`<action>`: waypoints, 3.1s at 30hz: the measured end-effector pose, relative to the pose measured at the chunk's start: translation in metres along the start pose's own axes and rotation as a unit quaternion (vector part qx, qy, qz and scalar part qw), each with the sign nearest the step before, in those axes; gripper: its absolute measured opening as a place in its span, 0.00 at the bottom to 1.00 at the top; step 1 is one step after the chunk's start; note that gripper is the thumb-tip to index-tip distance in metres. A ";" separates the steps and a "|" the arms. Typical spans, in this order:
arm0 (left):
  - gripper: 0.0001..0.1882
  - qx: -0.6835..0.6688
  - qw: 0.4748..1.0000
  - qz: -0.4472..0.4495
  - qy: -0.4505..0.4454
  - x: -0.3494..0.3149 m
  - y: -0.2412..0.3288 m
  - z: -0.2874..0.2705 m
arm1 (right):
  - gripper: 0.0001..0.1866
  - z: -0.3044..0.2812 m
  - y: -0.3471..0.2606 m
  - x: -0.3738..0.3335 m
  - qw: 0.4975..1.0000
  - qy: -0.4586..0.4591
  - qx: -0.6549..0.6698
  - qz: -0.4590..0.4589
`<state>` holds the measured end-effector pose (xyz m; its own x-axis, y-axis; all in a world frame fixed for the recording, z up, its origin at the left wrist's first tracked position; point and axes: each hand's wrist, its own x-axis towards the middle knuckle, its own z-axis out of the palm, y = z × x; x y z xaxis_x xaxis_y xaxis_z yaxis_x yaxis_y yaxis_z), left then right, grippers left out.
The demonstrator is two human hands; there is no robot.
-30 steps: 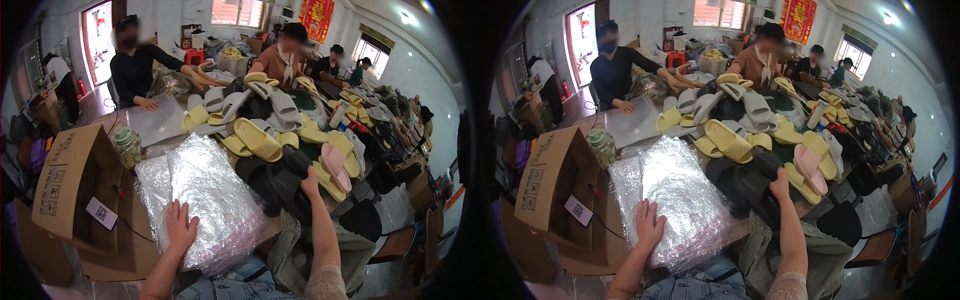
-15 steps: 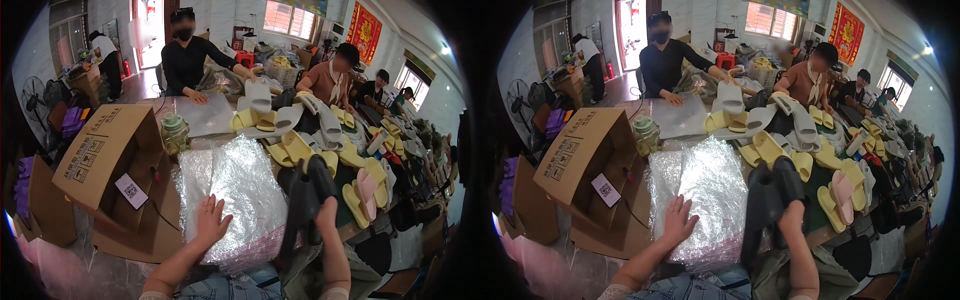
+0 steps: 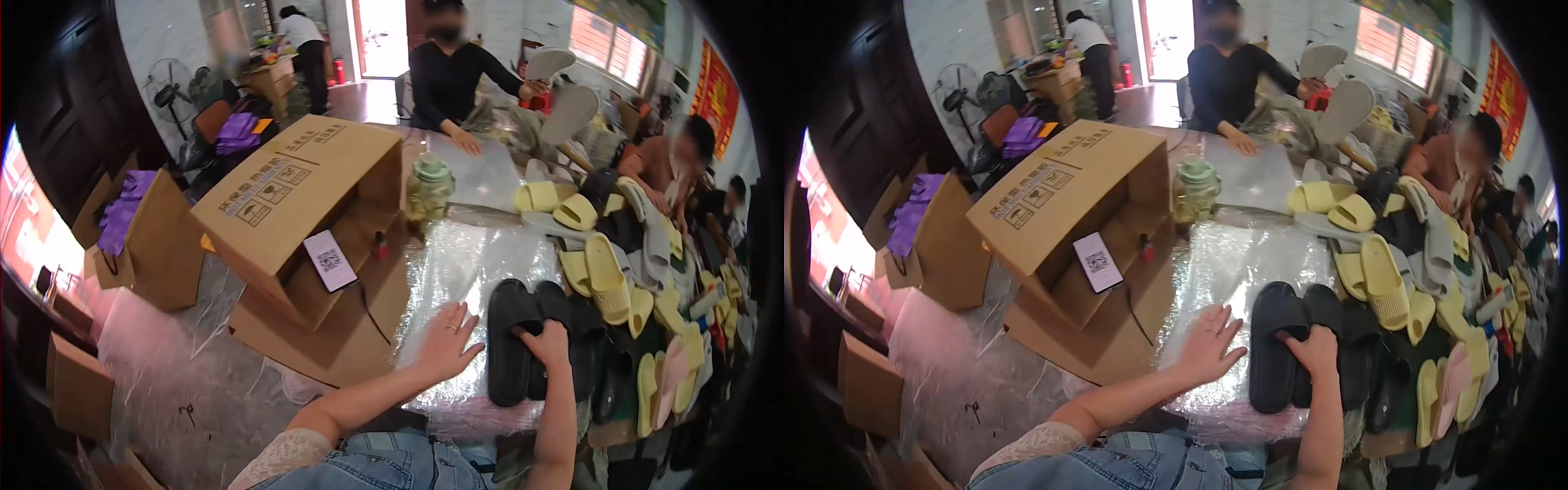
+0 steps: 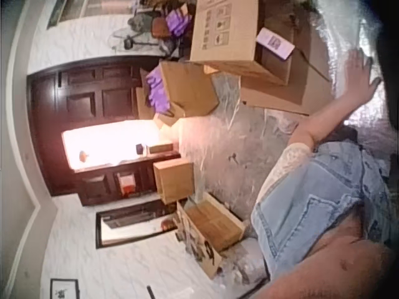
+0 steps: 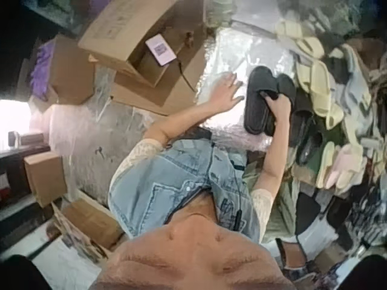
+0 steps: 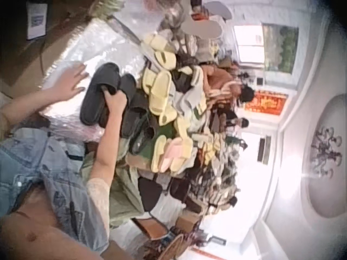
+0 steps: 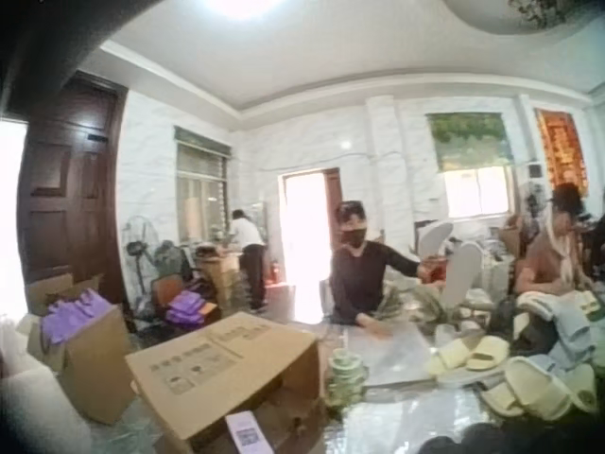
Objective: The person wraps pairs of slippers in bubble wrap at a packing station. They pick up slippers of various colors, place them on a sheet of bubble wrap, fold the wrap around them, and set the wrapped pairs aside. The process is repeated for multiple pairs throughout the clip.
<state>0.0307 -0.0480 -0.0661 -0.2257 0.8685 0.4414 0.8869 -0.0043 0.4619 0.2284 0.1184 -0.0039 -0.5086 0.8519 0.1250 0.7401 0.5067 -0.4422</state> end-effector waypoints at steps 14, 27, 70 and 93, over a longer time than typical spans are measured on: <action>0.31 0.010 1.000 -0.016 0.001 -0.001 0.000 0.000 | 0.17 0.034 0.049 -0.003 0.955 0.211 0.199 0.063; 0.33 -0.018 0.980 0.121 -0.156 -0.013 0.033 -0.029 | 0.26 0.020 0.124 -0.209 0.753 0.253 0.603 0.069; 0.28 -0.290 0.863 0.287 -0.297 -0.017 0.096 -0.097 | 0.17 0.032 -0.060 -0.028 0.996 0.054 0.015 0.064; 0.31 -0.241 0.967 0.086 -0.013 0.024 -0.014 -0.024 | 0.28 0.011 -0.056 -0.044 0.996 0.068 -0.050 0.018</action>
<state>0.0028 -0.0393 -0.0438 -0.0770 0.8464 0.5270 0.6182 -0.3741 0.6913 0.2041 0.0510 0.0057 -0.4209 0.8767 0.2328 0.8006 0.4797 -0.3591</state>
